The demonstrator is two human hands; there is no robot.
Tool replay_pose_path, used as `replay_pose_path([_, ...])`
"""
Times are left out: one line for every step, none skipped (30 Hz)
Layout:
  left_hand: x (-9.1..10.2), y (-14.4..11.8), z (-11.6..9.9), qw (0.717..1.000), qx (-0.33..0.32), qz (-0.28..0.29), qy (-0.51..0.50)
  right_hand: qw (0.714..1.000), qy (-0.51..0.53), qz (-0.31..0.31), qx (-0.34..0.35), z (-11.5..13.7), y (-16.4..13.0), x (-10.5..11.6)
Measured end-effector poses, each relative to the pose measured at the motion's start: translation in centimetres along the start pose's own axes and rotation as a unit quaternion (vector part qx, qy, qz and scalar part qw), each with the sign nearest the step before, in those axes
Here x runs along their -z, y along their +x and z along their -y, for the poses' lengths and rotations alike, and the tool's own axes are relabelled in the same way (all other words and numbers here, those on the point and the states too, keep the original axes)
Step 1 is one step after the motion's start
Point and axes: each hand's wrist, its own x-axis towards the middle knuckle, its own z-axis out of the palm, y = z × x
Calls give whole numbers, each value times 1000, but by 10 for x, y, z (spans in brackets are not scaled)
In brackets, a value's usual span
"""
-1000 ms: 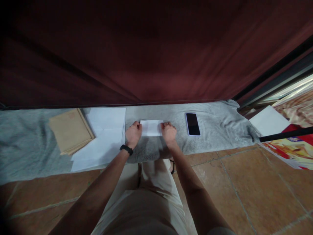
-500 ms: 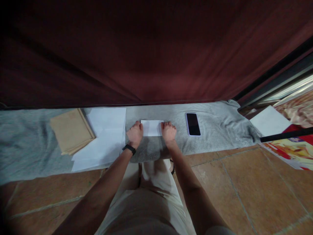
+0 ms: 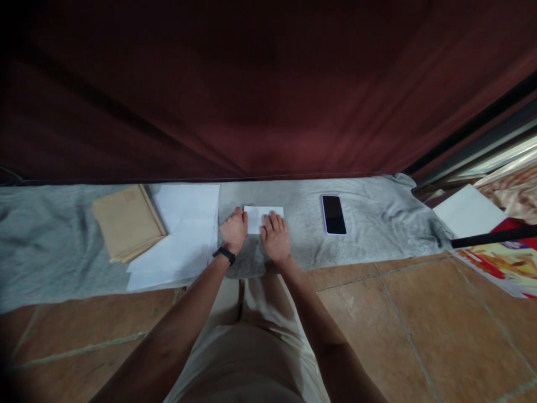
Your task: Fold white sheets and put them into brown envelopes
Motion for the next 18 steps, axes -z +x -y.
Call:
replay_pose_path([1, 0, 0, 1000, 4, 1, -4, 1000, -2, 4, -5, 0, -1, -2])
replay_pose_path([2, -1, 0, 1000, 9, -1, -9, 1000, -3, 8, -8, -1, -1, -3])
replay_pose_path([2, -2, 0, 1000, 11, -8, -15, 1000, -4, 12, -11, -1, -2, -3])
replay_pose_path([3, -5, 0, 1000, 5, -20, -21, 1000, -5, 16, -12, -1, -1, -4])
replay_pose_path([2, -10, 1, 999, -10, -35, -28, 1000, -6, 20, -13, -2, -1, -4])
replay_pose_path([0, -16, 1, 997, -37, -49, -35, 1000, -6, 22, -14, -2, -1, -4])
replay_pose_path([-3, -23, 2, 994, -77, -61, -43, 1000, -6, 24, -14, -2, -1, -4])
replay_pose_path([-6, -32, 3, 989, -121, -64, -52, 1000, -7, 25, -12, -2, -1, -4])
replay_pose_path([-11, -40, 4, 982, -171, -58, -61, 1000, -7, 27, -8, -3, -2, -4])
replay_pose_path([-15, -48, 5, 975, -208, -50, -64, 1000, -9, 29, -5, -3, -2, -4])
replay_pose_path([-20, -56, 6, 971, -228, -41, -65, 999, -10, 31, -1, -3, -2, -4])
replay_pose_path([-24, -61, 8, 968, -239, -32, -63, 999, -12, 35, 1, -4, -3, -4])
replay_pose_path([-27, -66, 9, 967, -247, -24, -61, 999, -13, 37, 2, -4, -3, -4])
replay_pose_path([-29, -68, 10, 966, -250, -18, -59, 999, -13, 39, 3, -4, -3, -4])
replay_pose_path([-31, -70, 11, 966, -253, -14, -57, 999, -11, 38, 3, -4, -2, -4])
replay_pose_path([-31, -70, 12, 965, -255, -11, -55, 999, -5, 36, 5, -4, -2, -4])
replay_pose_path([-31, -70, 14, 965, -257, -11, -55, 999, 5, 33, 10, -4, -2, -4])
replay_pose_path([-31, -70, 15, 964, -259, -11, -54, 999, 17, 32, 18, -4, -2, -5])
